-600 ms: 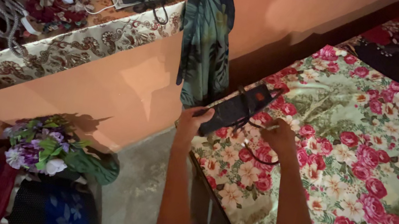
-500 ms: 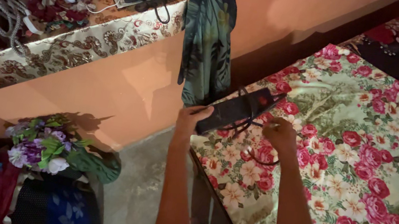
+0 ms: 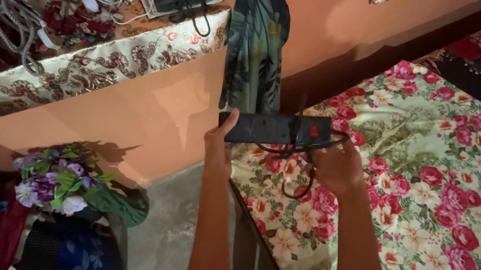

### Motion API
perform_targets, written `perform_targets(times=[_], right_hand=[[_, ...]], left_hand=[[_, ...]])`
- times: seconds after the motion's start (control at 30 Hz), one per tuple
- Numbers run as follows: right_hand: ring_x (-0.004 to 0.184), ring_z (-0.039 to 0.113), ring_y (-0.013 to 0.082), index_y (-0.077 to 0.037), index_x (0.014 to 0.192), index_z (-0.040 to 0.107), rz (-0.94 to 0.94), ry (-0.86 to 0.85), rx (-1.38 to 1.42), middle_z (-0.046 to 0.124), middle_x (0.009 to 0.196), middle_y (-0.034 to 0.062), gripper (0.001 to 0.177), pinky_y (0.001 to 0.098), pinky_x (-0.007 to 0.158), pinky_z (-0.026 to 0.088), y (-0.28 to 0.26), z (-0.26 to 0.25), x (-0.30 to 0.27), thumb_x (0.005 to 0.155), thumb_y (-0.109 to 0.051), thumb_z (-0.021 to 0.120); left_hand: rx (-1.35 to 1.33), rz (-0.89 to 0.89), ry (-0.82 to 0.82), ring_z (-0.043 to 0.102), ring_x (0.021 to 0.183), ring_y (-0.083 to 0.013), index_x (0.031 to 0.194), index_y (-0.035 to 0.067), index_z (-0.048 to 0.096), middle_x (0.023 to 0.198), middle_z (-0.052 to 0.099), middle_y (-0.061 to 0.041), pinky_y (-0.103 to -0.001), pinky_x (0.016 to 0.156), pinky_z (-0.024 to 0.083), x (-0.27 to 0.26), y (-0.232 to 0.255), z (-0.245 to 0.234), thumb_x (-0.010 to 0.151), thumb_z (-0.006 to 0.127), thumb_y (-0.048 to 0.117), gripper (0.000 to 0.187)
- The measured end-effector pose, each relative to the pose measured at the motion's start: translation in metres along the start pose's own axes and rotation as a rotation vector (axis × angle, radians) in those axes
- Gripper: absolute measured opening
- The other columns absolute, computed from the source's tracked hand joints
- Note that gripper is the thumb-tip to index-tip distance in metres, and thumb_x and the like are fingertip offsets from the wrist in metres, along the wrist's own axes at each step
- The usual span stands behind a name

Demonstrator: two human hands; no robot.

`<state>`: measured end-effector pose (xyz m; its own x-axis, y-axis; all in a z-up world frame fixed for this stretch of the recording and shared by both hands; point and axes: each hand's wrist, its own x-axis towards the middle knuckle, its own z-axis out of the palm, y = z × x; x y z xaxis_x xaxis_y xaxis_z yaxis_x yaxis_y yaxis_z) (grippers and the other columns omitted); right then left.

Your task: The person plugs a power adapter into a wall socket and then picks up an electric iron. They move the iron to a floral-patterned bedsheet and perform ironing motions on the fabric. The person also handles a small pile of colorful fabric scraps on a nearby shelf.

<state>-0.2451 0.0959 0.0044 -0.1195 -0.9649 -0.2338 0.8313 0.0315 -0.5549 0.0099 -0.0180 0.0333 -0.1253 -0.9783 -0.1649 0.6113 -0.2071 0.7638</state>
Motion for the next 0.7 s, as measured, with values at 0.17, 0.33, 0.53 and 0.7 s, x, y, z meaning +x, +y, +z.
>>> perform_targets(times=[0.17,0.33,0.53,0.7], right_hand=[[0.105,0.062,0.0262,-0.016,0.117,0.057,-0.081,-0.314,0.001,0.065,0.125,0.0109,0.035,0.0439,0.086,0.053,-0.014,0.014,-0.007,0.105,-0.049,0.061],[0.098,0.062,0.0224,-0.011,0.127,0.063,-0.099,-0.126,-0.354,0.068,0.117,0.0100,0.036,0.0400,0.081,0.051,-0.005,0.021,0.020,0.095,-0.029,0.067],[0.112,0.062,0.0271,-0.006,0.128,0.059,-0.170,-0.196,-0.352,0.066,0.119,0.0097,0.040,0.0491,0.095,0.053,0.003,0.061,0.018,0.091,-0.017,0.069],[0.117,0.059,0.0218,-0.010,0.139,0.058,-0.177,0.049,-0.662,0.066,0.127,0.0033,0.051,0.0430,0.101,0.043,-0.015,0.074,0.013,0.092,-0.028,0.066]], left_hand=[[-0.082,0.034,0.008,0.062,0.068,-0.0096,0.097,0.012,0.072,0.081,0.068,0.002,-0.027,0.056,0.049,0.017,0.005,0.003,0.081,0.087,0.032,0.030],[-0.063,0.131,-0.321,0.064,0.081,-0.0076,0.108,0.013,0.071,0.095,0.068,0.005,-0.024,0.068,0.049,0.027,-0.034,0.011,0.073,0.086,0.046,0.050],[0.209,0.297,-0.387,0.063,0.093,-0.0165,0.118,-0.002,0.068,0.106,0.070,-0.005,-0.035,0.081,0.049,0.062,-0.097,0.036,0.087,0.083,0.023,0.043],[0.205,0.128,-0.269,0.067,0.100,-0.0167,0.123,0.001,0.068,0.112,0.073,-0.003,-0.033,0.086,0.051,0.045,-0.075,0.036,0.085,0.081,0.024,0.046]])
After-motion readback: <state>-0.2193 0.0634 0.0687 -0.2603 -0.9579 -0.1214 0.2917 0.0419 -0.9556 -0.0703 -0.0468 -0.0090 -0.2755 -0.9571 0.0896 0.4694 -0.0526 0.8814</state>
